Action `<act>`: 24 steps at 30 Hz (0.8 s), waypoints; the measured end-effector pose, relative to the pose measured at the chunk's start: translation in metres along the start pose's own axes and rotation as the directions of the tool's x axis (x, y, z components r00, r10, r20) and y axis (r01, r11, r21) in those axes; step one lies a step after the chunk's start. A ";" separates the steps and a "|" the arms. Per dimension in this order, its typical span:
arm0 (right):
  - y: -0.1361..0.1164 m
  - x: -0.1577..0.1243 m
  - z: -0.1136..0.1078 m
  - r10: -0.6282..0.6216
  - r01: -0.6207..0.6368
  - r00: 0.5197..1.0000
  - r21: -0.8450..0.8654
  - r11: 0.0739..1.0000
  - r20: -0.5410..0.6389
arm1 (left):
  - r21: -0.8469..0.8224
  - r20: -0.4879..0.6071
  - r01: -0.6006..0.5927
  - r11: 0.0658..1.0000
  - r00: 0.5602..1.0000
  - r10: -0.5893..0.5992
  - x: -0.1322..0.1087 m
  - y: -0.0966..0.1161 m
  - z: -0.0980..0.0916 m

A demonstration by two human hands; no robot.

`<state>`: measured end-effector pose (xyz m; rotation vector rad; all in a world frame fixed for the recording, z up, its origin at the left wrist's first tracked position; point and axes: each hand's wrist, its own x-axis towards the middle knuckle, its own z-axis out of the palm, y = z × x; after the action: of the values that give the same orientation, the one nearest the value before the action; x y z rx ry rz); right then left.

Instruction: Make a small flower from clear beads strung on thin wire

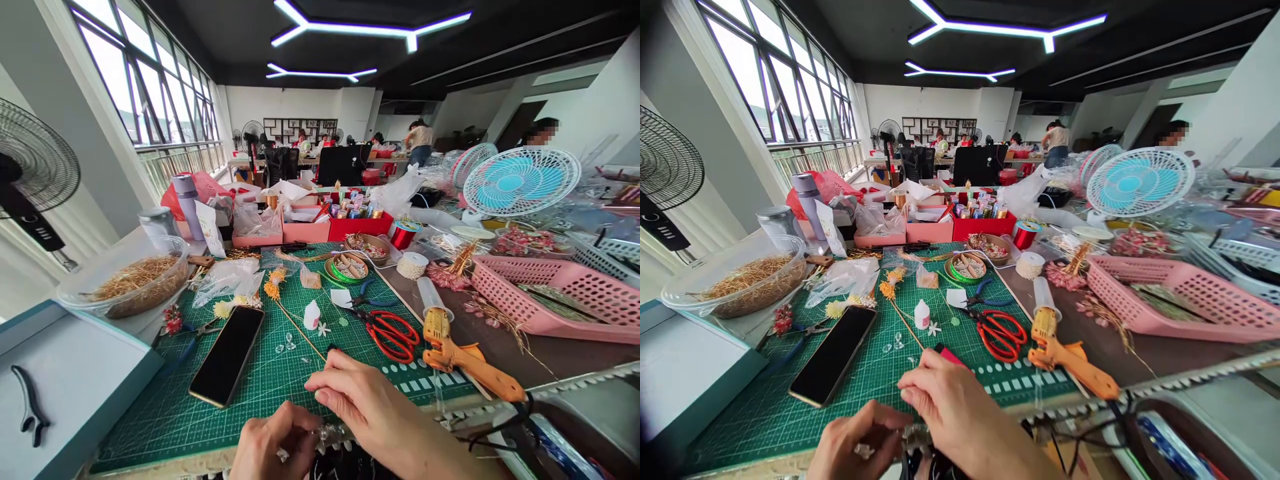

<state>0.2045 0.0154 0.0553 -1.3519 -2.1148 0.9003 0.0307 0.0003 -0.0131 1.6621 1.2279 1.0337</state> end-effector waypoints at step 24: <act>0.011 0.030 0.026 0.073 -0.200 0.954 -0.438 0.876 -0.290 | -0.490 0.494 0.553 0.674 0.813 -0.308 0.010 0.015 -0.005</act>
<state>0.1810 0.0393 0.0314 -1.7654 -2.1136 0.2314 0.0323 0.0075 0.0042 0.9093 0.8354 0.6580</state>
